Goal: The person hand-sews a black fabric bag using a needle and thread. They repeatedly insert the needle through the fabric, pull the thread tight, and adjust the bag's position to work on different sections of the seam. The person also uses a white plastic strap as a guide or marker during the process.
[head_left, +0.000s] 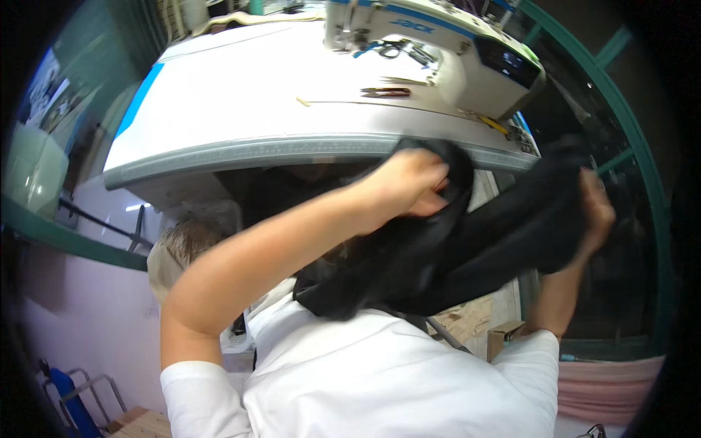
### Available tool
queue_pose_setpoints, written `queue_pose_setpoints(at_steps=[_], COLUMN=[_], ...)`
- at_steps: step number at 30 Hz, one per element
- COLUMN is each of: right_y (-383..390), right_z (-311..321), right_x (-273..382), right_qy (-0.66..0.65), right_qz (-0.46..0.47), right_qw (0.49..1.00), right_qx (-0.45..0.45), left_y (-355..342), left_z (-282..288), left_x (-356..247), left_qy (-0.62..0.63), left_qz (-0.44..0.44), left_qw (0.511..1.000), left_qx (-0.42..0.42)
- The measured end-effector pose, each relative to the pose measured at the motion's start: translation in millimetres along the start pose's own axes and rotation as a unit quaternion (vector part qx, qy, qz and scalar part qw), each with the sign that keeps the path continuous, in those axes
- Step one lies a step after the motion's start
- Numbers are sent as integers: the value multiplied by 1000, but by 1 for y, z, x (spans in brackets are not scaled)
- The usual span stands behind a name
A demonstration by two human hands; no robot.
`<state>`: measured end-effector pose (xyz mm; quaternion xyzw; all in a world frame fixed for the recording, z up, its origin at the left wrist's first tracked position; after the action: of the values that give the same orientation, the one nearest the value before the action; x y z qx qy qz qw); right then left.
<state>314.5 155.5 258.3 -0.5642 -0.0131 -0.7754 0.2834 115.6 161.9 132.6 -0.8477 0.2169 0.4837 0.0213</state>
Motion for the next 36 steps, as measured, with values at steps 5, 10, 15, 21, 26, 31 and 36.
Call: queue_pose_setpoints(at_steps=[5, 10, 15, 21, 26, 31, 36], right_y=[-11, -14, -8, -2, -1, -5, -24], right_z=[-99, -143, -166, -170, -169, -162, -123], right_x=[-82, -120, -121, -113, -95, -80, -49], right_qy=[-249, -356, -314, -326, -277, -141, 73], right_qz=[-183, -191, -149, -194, -212, -233, -60], right_qw=[934, 895, 917, 893, 891, 897, 930], right_qx=[177, 189, 196, 244, 291, 348, 355], left_y=[49, 134, 156, 140, 129, 114, 117], left_z=[98, 121, 97, 60, 44, 49, 41], left_x=[85, 81, 92, 45, -8, -11, -19], left_qy=[-352, -374, -449, -416, -457, -488, -368], left_qz=[-73, -129, -146, -332, -478, -483, -454], left_qw=[923, 885, 852, 822, 732, 722, 809], left_qx=[-135, -247, -226, -205, -160, -86, -67])
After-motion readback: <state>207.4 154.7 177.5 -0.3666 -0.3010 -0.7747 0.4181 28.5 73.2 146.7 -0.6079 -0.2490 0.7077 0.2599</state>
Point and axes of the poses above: each hand's wrist, its own y-axis away from the middle knuckle, its own z-axis out of the back of the hand, x = y × z, the point moved 5 cm from there along -y, towards the middle knuckle, and after that the axes turned 12 degrees about y, right-handed, at the moved point
